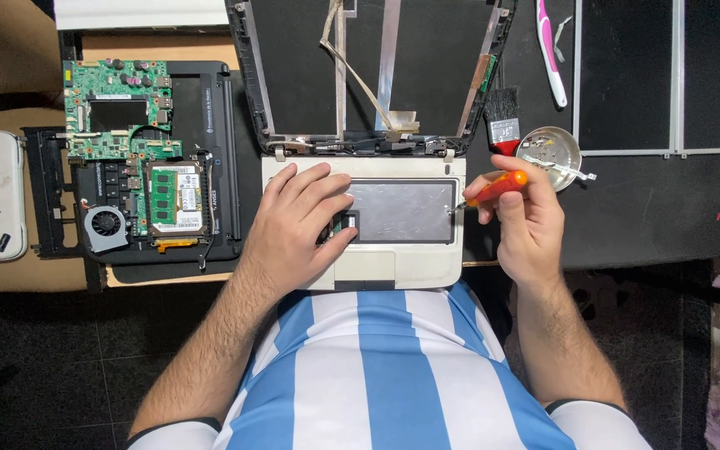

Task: The person disassembles a white laptop by removing screws from the screen bezel and the screen itself using a screwdriver. They remove the bezel, unscrew the screen, detach the ribbon cable, and set the screen aside.

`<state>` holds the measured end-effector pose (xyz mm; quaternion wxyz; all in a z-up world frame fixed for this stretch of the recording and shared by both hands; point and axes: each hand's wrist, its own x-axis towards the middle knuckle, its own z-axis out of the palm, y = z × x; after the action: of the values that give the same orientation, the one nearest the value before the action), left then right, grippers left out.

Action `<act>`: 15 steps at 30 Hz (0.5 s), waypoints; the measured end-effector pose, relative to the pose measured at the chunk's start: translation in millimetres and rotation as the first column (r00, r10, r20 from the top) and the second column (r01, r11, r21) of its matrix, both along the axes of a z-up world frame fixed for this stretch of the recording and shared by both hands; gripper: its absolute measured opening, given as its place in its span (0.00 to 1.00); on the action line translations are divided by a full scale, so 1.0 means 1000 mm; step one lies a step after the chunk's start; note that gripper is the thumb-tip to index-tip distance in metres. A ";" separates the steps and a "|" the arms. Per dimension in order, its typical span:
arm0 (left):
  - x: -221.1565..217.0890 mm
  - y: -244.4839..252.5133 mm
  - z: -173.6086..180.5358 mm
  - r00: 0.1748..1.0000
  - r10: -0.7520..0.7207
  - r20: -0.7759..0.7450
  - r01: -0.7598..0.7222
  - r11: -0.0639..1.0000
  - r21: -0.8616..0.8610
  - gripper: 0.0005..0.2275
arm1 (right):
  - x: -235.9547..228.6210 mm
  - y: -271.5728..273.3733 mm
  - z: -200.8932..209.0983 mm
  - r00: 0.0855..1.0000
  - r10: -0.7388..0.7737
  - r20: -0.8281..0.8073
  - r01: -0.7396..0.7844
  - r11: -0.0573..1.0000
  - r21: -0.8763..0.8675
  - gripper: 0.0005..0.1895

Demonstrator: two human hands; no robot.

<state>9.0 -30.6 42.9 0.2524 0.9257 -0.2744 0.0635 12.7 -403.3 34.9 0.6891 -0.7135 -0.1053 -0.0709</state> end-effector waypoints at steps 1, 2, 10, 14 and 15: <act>0.000 0.000 0.000 1.000 -0.002 0.000 0.002 1.000 0.000 0.18 | 0.000 -0.001 0.001 1.000 -0.002 0.000 0.002 1.000 0.000 0.29; 0.000 0.001 -0.001 1.000 -0.003 0.006 0.003 1.000 -0.003 0.18 | 0.000 -0.002 0.002 0.998 -0.052 0.025 0.052 0.998 -0.019 0.29; 0.004 0.000 0.015 0.995 -0.060 0.084 0.065 0.996 -0.058 0.16 | 0.007 -0.053 0.003 0.894 -0.392 0.216 0.416 0.906 -0.082 0.23; 0.004 0.000 0.019 0.992 -0.077 0.101 0.085 0.993 -0.083 0.14 | 0.006 -0.073 -0.004 0.887 -0.406 0.222 0.453 0.861 -0.234 0.10; 0.002 0.001 0.020 0.990 -0.087 0.111 0.098 0.990 -0.106 0.14 | 0.006 -0.073 -0.005 0.891 -0.380 0.248 0.439 0.861 -0.256 0.05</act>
<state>11.4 -29.7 63.1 0.2911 0.8919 -0.3261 0.1160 18.8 -476.2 30.2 0.5262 -0.8071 -0.0253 -0.2665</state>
